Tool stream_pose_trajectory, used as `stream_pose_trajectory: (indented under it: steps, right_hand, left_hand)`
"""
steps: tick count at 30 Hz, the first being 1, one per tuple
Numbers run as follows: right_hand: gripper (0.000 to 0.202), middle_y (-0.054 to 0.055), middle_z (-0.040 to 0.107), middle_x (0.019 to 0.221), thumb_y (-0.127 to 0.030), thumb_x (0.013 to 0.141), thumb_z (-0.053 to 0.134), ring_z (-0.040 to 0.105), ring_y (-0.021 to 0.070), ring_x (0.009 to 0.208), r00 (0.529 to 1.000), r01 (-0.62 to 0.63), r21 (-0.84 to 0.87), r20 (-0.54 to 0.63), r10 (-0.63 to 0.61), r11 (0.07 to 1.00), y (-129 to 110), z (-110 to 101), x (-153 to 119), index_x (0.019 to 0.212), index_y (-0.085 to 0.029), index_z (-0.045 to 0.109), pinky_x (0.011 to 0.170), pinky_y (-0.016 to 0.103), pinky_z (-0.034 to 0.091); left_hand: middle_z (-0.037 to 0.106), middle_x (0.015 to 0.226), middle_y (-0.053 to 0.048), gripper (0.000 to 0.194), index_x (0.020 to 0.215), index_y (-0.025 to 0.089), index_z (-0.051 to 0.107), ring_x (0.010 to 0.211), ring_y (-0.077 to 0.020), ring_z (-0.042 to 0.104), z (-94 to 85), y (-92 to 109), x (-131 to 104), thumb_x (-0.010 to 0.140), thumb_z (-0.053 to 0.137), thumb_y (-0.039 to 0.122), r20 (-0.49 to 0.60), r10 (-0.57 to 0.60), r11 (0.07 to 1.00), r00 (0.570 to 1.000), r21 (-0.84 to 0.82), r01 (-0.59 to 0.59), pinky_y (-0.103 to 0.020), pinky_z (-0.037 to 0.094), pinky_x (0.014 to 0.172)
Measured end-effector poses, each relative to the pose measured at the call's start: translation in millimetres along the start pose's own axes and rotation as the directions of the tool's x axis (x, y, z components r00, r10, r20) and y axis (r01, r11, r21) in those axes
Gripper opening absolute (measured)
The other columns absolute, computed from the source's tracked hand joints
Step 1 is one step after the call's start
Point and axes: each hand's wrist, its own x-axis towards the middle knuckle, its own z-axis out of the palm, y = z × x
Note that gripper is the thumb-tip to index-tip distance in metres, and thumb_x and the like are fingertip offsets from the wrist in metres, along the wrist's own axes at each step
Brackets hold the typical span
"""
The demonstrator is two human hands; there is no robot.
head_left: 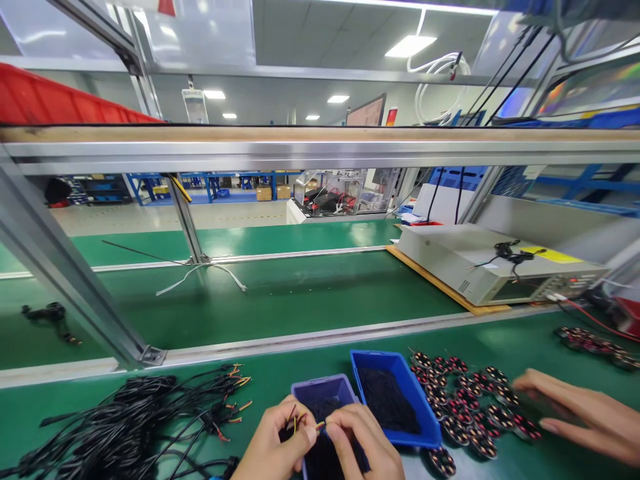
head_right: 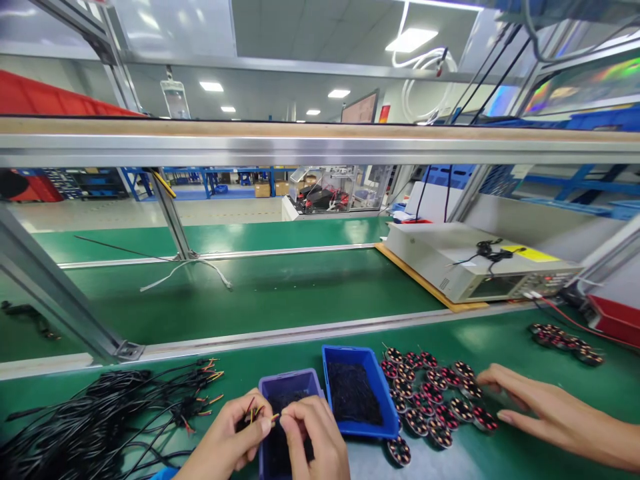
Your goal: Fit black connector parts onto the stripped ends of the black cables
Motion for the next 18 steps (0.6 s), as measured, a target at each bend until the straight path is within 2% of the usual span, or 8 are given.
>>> stream_pose_trajectory:
  steps: [5, 11, 18]
  right_hand:
    - [0.021, 0.000, 0.067, 0.075, -0.023, 0.099, 0.053, 0.066, 0.0162, 0.067, 0.996, -0.012, 0.015, 0.084, 0.011, 1.000, 3, 0, 1, 0.081, -0.024, 0.064, 0.063, 0.022, 0.052]
    - [0.016, 0.001, 0.070, 0.082, -0.024, 0.099, 0.057, 0.069, 0.0172, 0.075, 0.997, -0.069, 0.067, -0.042, 0.072, 0.995, 5, -7, 2, 0.088, -0.024, 0.068, 0.070, 0.021, 0.054]
    - [0.017, 0.001, 0.069, 0.081, -0.025, 0.099, 0.057, 0.068, 0.0169, 0.075, 0.998, -0.065, 0.084, -0.012, 0.066, 0.994, 3, -4, 1, 0.086, -0.024, 0.068, 0.069, 0.021, 0.053]
  left_hand:
    - [0.048, 0.047, 0.007, 0.063, 0.074, 0.018, 0.054, 0.036, -0.0051, 0.030, -1.5, -7, 1, 0.069, 0.064, 0.080, 0.036, -0.073, 0.997, 0.997, -0.006, 0.073, -0.021, 0.018, 0.040]
    - [0.042, 0.043, 0.010, 0.062, 0.070, 0.019, 0.053, 0.036, -0.0055, 0.027, -2.2, -4, 1, 0.066, 0.066, 0.080, 0.032, -0.083, 0.996, 0.996, -0.030, 0.084, -0.022, 0.016, 0.040]
    - [0.038, 0.049, 0.010, 0.063, 0.066, 0.018, 0.052, 0.041, -0.0046, 0.029, 1.3, 5, -2, 0.063, 0.069, 0.079, 0.020, -0.060, 0.998, 0.998, -0.025, 0.061, -0.020, 0.021, 0.043]
